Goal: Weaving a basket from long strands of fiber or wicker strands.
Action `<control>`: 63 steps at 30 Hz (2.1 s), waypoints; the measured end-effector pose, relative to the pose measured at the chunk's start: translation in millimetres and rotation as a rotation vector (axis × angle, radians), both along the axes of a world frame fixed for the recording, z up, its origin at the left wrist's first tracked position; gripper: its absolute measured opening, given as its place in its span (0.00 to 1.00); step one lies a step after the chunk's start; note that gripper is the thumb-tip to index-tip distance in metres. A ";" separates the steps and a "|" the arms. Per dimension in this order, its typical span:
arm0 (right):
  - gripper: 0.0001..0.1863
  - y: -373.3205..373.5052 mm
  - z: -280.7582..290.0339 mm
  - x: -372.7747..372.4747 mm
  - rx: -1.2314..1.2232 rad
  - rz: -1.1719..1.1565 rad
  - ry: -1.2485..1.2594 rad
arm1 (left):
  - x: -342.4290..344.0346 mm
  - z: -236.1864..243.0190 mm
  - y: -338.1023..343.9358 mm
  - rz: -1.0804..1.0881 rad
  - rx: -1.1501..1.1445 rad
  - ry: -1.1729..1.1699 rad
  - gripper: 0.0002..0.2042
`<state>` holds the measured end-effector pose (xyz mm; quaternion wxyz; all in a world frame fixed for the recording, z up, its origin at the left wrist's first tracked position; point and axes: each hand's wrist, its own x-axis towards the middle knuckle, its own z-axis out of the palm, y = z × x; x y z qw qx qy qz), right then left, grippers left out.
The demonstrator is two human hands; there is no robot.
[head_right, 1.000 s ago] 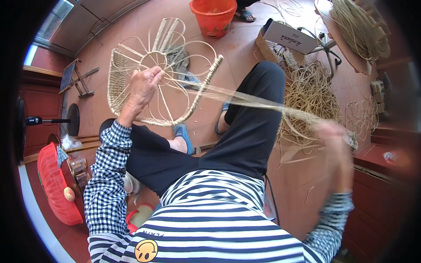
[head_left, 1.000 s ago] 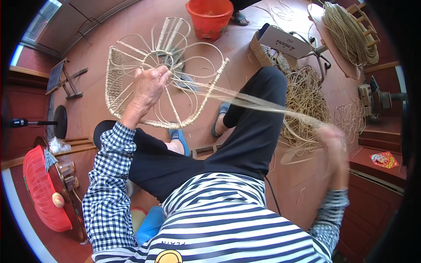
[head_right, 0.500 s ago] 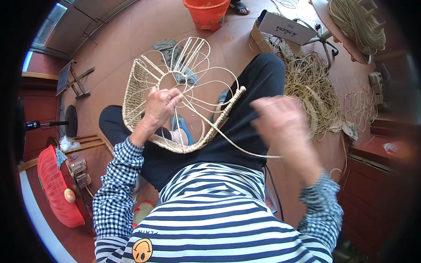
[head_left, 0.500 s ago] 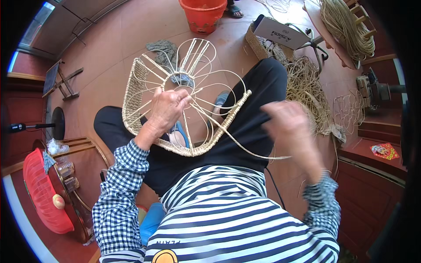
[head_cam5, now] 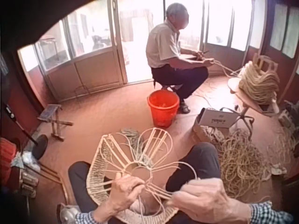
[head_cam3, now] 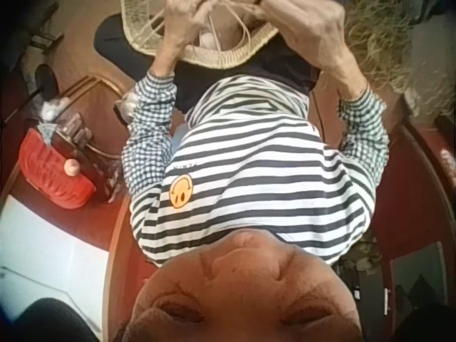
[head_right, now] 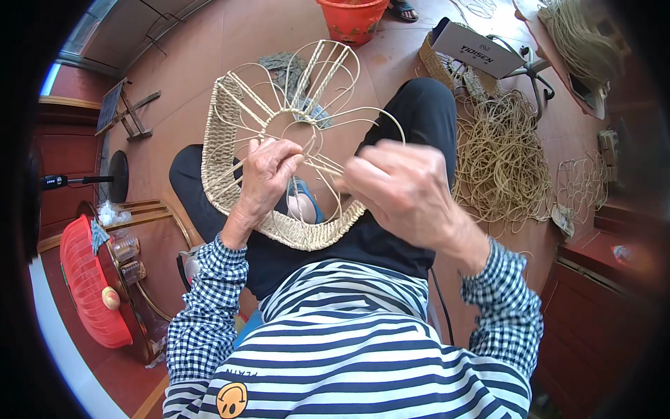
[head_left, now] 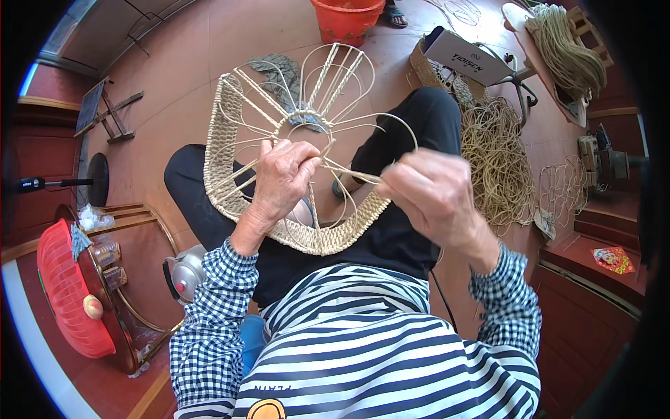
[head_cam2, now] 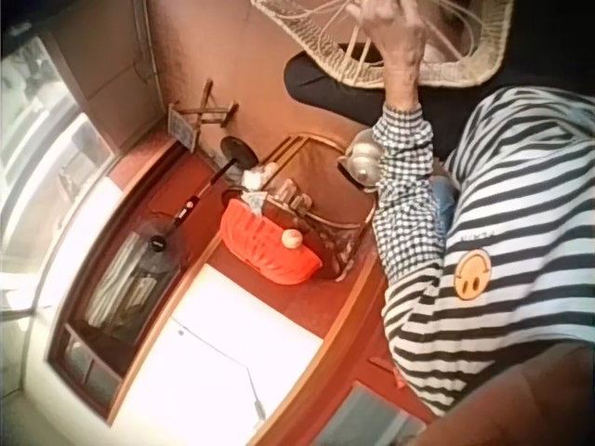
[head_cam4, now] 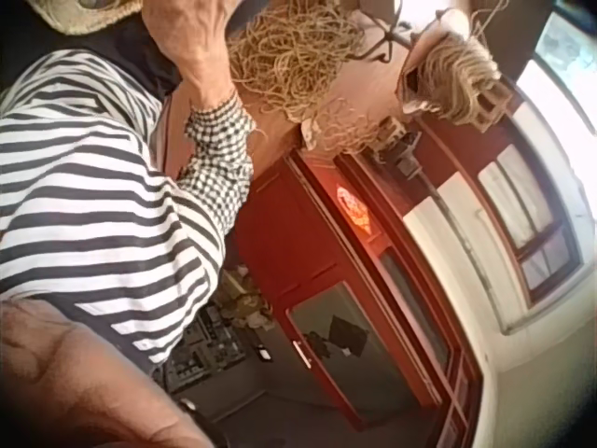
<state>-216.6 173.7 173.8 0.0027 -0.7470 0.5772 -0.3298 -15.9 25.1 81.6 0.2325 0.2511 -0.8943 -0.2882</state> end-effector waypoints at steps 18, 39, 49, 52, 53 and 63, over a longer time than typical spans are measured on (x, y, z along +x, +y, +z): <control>0.13 -219.1 -45.8 -18.6 -0.276 0.365 0.190 | 3.8 -6.1 20.7 0.292 -0.090 0.168 0.07; 0.11 -72.3 -106.3 15.2 0.876 -0.149 -0.793 | 7.8 -17.1 14.1 0.266 -0.123 0.134 0.07; 0.15 -76.0 -121.7 22.9 1.039 0.020 -1.221 | 22.2 -7.1 -6.1 0.020 0.011 -0.131 0.10; 0.12 -72.0 -117.5 22.9 0.941 -0.008 -1.428 | 23.9 7.0 -16.1 -0.117 0.166 -0.245 0.16; 0.12 -72.4 -115.0 24.0 0.946 -0.005 -1.430 | 23.1 7.7 -21.7 -0.114 0.169 -0.248 0.16; 0.13 -75.7 -121.4 19.5 1.117 -0.015 -1.102 | 11.3 0.7 -50.8 -0.190 0.587 -0.385 0.17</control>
